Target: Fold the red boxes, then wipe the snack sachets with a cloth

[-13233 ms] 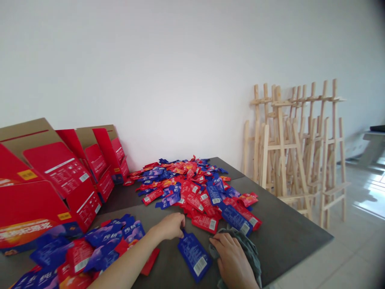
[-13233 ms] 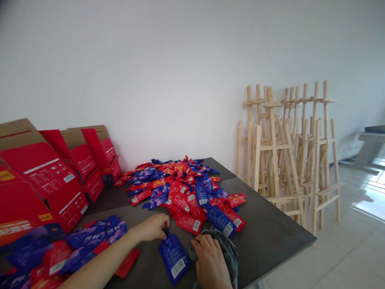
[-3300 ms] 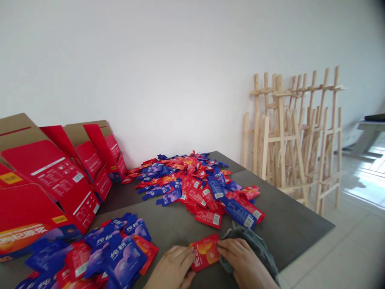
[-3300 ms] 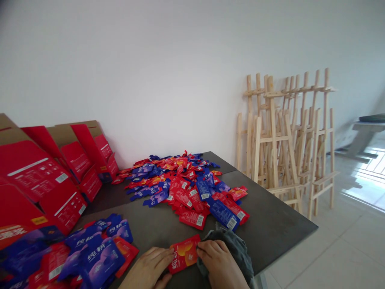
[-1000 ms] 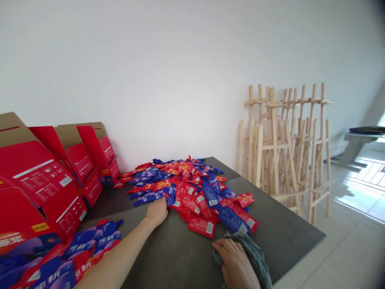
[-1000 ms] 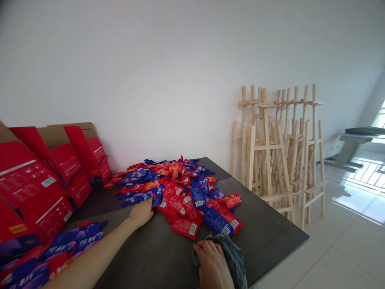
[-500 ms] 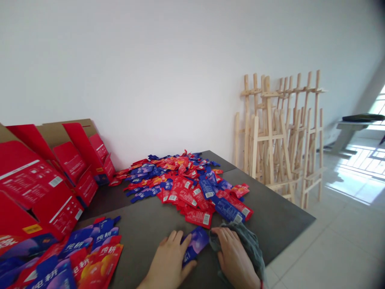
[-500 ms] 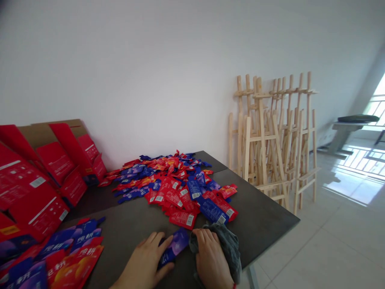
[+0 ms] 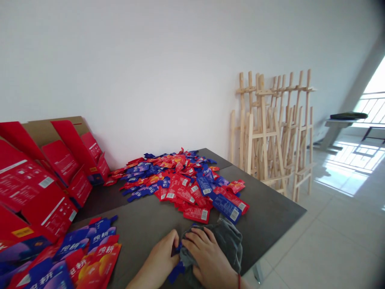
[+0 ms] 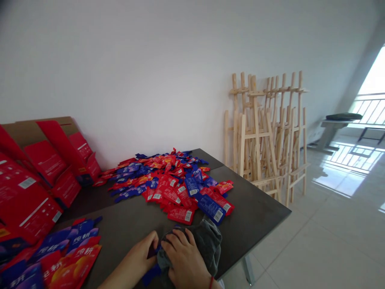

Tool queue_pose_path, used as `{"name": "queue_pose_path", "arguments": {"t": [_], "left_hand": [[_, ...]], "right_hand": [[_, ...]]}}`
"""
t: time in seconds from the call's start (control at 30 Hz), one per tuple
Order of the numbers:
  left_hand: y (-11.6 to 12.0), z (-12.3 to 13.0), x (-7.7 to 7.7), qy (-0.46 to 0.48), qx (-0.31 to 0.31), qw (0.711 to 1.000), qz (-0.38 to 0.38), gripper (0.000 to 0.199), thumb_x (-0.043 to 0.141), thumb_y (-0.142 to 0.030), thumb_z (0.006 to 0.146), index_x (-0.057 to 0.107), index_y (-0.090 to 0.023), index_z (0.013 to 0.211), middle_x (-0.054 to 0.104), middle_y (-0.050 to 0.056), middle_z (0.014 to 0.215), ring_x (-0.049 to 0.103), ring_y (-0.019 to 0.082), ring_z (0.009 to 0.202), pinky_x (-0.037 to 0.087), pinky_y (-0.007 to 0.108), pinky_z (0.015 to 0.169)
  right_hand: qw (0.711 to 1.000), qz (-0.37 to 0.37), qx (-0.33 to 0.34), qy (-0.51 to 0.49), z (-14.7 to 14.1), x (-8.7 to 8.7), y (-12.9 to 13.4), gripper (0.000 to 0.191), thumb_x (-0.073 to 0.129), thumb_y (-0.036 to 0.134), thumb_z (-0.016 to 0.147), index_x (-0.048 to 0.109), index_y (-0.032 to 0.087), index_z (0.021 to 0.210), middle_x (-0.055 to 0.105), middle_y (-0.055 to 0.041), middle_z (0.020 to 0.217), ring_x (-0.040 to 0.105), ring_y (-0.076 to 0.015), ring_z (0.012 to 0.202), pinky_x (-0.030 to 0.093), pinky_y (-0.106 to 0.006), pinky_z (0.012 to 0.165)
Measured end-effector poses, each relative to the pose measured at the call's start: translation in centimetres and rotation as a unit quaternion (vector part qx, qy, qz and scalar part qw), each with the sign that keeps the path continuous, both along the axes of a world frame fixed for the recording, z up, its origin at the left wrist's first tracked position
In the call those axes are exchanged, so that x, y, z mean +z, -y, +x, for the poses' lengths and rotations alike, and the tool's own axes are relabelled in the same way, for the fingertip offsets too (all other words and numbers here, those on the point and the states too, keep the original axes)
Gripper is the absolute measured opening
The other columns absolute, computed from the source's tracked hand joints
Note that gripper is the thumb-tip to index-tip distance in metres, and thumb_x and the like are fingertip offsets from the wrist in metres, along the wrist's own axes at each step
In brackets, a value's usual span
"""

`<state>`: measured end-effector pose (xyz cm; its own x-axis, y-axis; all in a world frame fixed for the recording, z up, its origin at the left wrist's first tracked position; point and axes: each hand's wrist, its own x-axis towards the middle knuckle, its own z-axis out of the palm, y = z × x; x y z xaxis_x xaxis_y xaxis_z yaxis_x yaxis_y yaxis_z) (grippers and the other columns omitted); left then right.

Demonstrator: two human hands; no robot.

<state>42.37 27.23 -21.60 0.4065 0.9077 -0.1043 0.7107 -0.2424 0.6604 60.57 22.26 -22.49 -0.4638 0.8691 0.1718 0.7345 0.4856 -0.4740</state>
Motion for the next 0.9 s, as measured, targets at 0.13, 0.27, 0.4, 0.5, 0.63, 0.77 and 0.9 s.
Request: {"name": "queue_pose_path", "arguments": {"t": [0.13, 0.27, 0.4, 0.5, 0.63, 0.77, 0.9], "left_hand": [[-0.6, -0.6, -0.2, 0.135, 0.009, 0.989, -0.052, 0.015, 0.042, -0.014, 0.073, 0.039, -0.024, 0.083, 0.055, -0.005, 0.068, 0.055, 0.014, 0.063, 0.04, 0.024, 0.064], [0.3, -0.6, 1.3, 0.037, 0.008, 0.998, -0.052, 0.023, 0.055, -0.026, 0.073, 0.046, -0.022, 0.094, 0.063, 0.0, 0.077, 0.061, 0.02, 0.072, 0.043, 0.03, 0.069], [2.3, 0.2, 2.2, -0.127, 0.026, 0.992, 0.001, 0.047, 0.078, -0.035, 0.054, 0.053, -0.019, 0.092, 0.059, 0.015, 0.119, 0.055, 0.034, 0.112, 0.039, 0.04, 0.092], [2.8, 0.6, 1.8, -0.132, 0.006, 0.991, -0.011, 0.041, 0.076, -0.027, 0.056, 0.052, -0.019, 0.089, 0.057, 0.016, 0.121, 0.052, 0.033, 0.115, 0.038, 0.038, 0.092], [1.8, 0.4, 0.6, -0.072, 0.019, 0.997, -0.012, 0.019, 0.056, -0.013, 0.069, 0.046, -0.023, 0.081, 0.062, 0.002, 0.084, 0.06, 0.021, 0.081, 0.039, 0.03, 0.073], [0.3, 0.2, -1.1, 0.131, 0.025, 0.99, -0.035, 0.026, 0.048, -0.008, 0.071, 0.045, -0.023, 0.092, 0.056, -0.003, 0.076, 0.057, 0.014, 0.072, 0.04, 0.025, 0.069], [-0.6, 0.4, -2.2, 0.275, 0.049, 0.956, -0.089, 0.032, 0.05, -0.014, 0.067, 0.047, -0.022, 0.098, 0.054, -0.004, 0.077, 0.055, 0.014, 0.072, 0.043, 0.025, 0.067]], "right_hand": [[0.997, -0.005, -0.074, 0.008, 1.5, -1.0, -0.3, 0.072, 0.046, 0.008, 0.066, 0.048, 0.029, 0.135, 0.046, 0.0015, 0.145, 0.035, -0.0193, 0.133, 0.018, -0.038, 0.111], [0.992, 0.003, -0.122, 0.013, 2.7, -0.5, -0.1, 0.071, 0.047, 0.007, 0.065, 0.052, 0.025, 0.133, 0.05, -0.0019, 0.14, 0.042, -0.0214, 0.126, 0.027, -0.036, 0.106], [0.986, 0.012, -0.158, 0.046, 2.3, -0.2, 0.3, 0.067, 0.046, 0.007, 0.067, 0.054, 0.02, 0.132, 0.058, -0.0073, 0.128, 0.049, -0.0258, 0.116, 0.035, -0.04, 0.101], [0.981, 0.02, -0.173, 0.085, 2.3, -0.4, 0.9, 0.063, 0.048, 0.007, 0.069, 0.054, 0.017, 0.131, 0.06, -0.0101, 0.123, 0.052, -0.0283, 0.112, 0.038, -0.042, 0.099], [0.972, 0.014, -0.2, 0.125, 3.9, 0.1, 1.2, 0.062, 0.05, 0.006, 0.071, 0.052, 0.015, 0.133, 0.062, -0.0124, 0.119, 0.055, -0.03, 0.11, 0.041, -0.045, 0.097], [0.965, 0.052, -0.245, 0.078, 4.1, 1.7, 1.0, 0.063, 0.048, 0.005, 0.073, 0.046, 0.013, 0.136, 0.056, -0.0139, 0.129, 0.05, -0.0286, 0.119, 0.038, -0.044, 0.102], [0.995, 0.06, -0.075, 0.023, 0.7, 1.7, 0.8, 0.061, 0.045, 0.001, 0.07, 0.053, 0.02, 0.127, 0.056, -0.0058, 0.131, 0.046, -0.0205, 0.123, 0.032, -0.035, 0.107]]}}
